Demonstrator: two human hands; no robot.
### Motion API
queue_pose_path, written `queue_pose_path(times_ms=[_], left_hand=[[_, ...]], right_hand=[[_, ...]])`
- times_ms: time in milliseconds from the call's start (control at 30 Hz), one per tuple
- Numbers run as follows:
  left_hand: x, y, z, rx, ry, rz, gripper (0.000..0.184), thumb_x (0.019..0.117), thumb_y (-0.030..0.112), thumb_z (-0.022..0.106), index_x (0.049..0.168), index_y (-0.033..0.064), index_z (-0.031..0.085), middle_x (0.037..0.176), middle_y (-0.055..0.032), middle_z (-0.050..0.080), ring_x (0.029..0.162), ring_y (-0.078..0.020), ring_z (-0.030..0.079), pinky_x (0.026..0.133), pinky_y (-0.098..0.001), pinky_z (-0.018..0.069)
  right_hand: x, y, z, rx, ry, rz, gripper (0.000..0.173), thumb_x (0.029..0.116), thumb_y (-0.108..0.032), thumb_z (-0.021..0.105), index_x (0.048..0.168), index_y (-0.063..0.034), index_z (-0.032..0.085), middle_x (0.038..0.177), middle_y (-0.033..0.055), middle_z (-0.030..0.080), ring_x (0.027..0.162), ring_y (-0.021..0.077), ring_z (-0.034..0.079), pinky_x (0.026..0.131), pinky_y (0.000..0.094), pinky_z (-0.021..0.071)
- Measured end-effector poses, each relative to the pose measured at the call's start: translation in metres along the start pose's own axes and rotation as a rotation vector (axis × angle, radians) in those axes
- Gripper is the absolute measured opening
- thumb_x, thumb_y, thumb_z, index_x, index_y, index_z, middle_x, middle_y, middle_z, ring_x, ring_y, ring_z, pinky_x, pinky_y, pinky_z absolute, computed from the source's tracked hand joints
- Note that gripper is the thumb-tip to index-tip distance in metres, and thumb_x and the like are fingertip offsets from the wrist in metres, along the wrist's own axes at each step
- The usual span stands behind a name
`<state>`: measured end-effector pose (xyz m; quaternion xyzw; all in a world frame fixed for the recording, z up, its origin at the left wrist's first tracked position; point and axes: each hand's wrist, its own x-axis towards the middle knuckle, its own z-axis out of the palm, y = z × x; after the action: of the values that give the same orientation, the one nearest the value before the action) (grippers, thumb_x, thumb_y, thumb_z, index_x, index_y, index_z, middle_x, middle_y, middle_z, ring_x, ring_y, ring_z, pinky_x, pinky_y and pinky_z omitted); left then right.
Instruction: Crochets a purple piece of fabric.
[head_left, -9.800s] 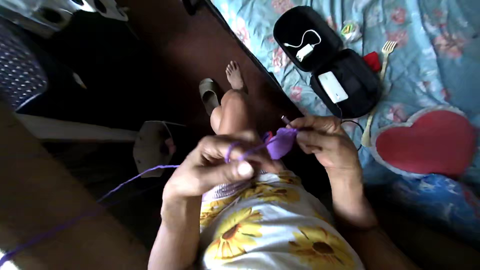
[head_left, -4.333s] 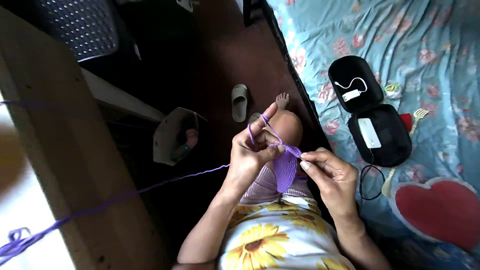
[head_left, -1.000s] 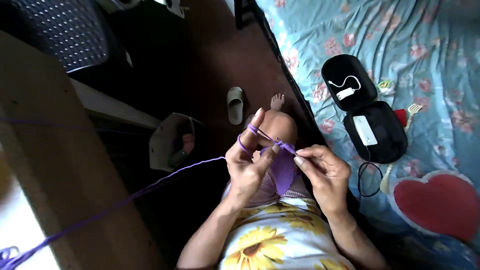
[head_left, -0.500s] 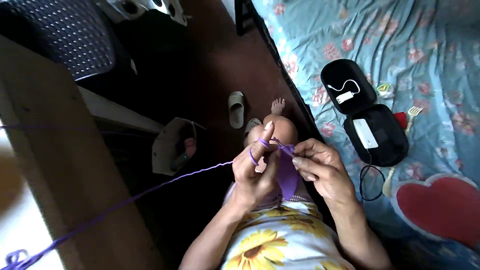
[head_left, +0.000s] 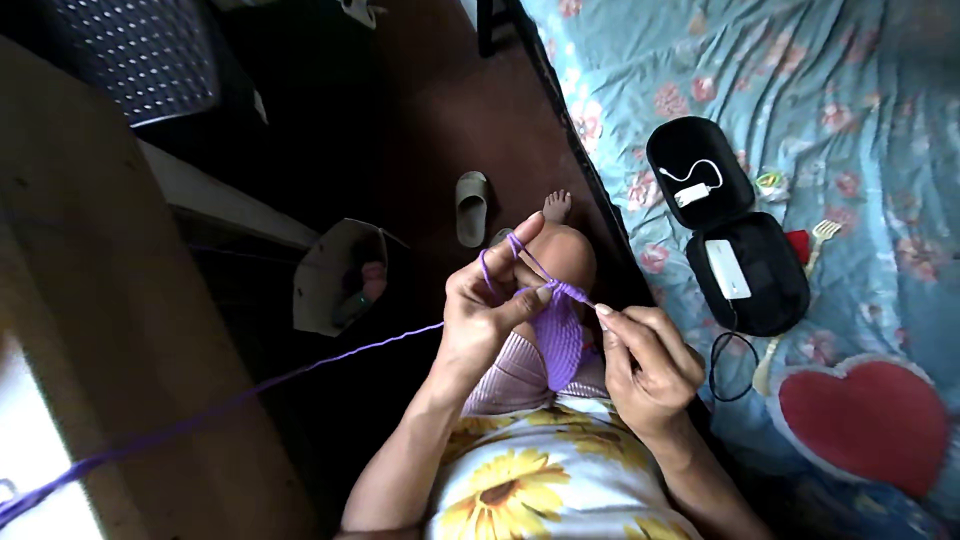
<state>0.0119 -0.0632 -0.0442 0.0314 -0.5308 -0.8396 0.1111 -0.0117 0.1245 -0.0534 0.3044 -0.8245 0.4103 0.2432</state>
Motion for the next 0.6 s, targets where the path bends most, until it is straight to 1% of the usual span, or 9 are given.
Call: queue_pose_path(times_ms=[100,167,233,333,433,600], left_hand=[[0.003,0.004,-0.007,-0.017,-0.042,-0.074,0.063,0.0837,-0.012,0.064,0.145,0.0018,0.055,0.079,-0.0009,0.072,0.067,-0.006,0.066,0.067,-0.0218,0.0579],[0.005,0.007,-0.013,-0.06,-0.059,-0.145,0.061,0.083,-0.014,0.062,0.142,0.0018,0.058,0.078,0.0003,0.071,0.065,-0.0048,0.065,0.066,-0.0209,0.0574],[0.007,0.008,-0.019,-0.103,-0.088,-0.204,0.056,0.0833,-0.013,0.061,0.138,0.001,0.061,0.08,0.0005,0.072,0.068,-0.0048,0.066,0.067,-0.0207,0.0581],[0.007,0.005,-0.027,-0.156,-0.132,-0.243,0.05,0.0839,-0.012,0.06,0.132,0.0004,0.064,0.081,-0.0011,0.072,0.07,-0.0053,0.067,0.068,-0.0208,0.0581],[0.007,0.005,-0.029,-0.164,-0.152,-0.26,0.05,0.0831,-0.011,0.06,0.132,-0.0007,0.065,0.081,-0.0012,0.073,0.07,-0.0048,0.067,0.068,-0.0203,0.0578],[0.006,0.003,-0.032,-0.229,-0.193,-0.279,0.046,0.0845,-0.01,0.058,0.129,-0.0015,0.066,0.081,-0.0034,0.072,0.069,-0.005,0.067,0.066,-0.0196,0.0573]], right_hand=[[-0.001,0.0,-0.003,-0.05,-0.026,-0.032,0.011,0.0943,-0.003,0.066,0.095,-0.0007,0.077,0.082,0.0112,0.067,0.076,0.011,0.064,0.07,0.0173,0.0527],[-0.001,0.001,-0.004,-0.053,-0.047,-0.05,0.011,0.0946,-0.003,0.066,0.095,-0.0011,0.077,0.081,0.0116,0.067,0.074,0.0122,0.063,0.068,0.0181,0.0519],[0.0,0.002,-0.006,-0.038,-0.073,-0.058,0.011,0.0948,-0.004,0.066,0.096,-0.0018,0.077,0.081,0.0115,0.066,0.075,0.0118,0.063,0.069,0.0176,0.0516],[0.0,0.002,-0.009,-0.004,-0.098,-0.054,0.011,0.0943,-0.003,0.066,0.095,-0.0012,0.077,0.08,0.0115,0.067,0.076,0.0111,0.063,0.069,0.0165,0.051],[0.0,0.003,-0.01,0.068,-0.127,-0.02,0.011,0.0942,-0.002,0.066,0.095,-0.0006,0.076,0.082,0.0104,0.067,0.077,0.008,0.063,0.07,0.0141,0.0508],[0.001,0.006,-0.011,0.252,-0.156,0.083,0.008,0.0936,-0.001,0.068,0.094,0.0008,0.076,0.084,0.008,0.067,0.076,0.0011,0.061,0.069,0.0096,0.0499]])
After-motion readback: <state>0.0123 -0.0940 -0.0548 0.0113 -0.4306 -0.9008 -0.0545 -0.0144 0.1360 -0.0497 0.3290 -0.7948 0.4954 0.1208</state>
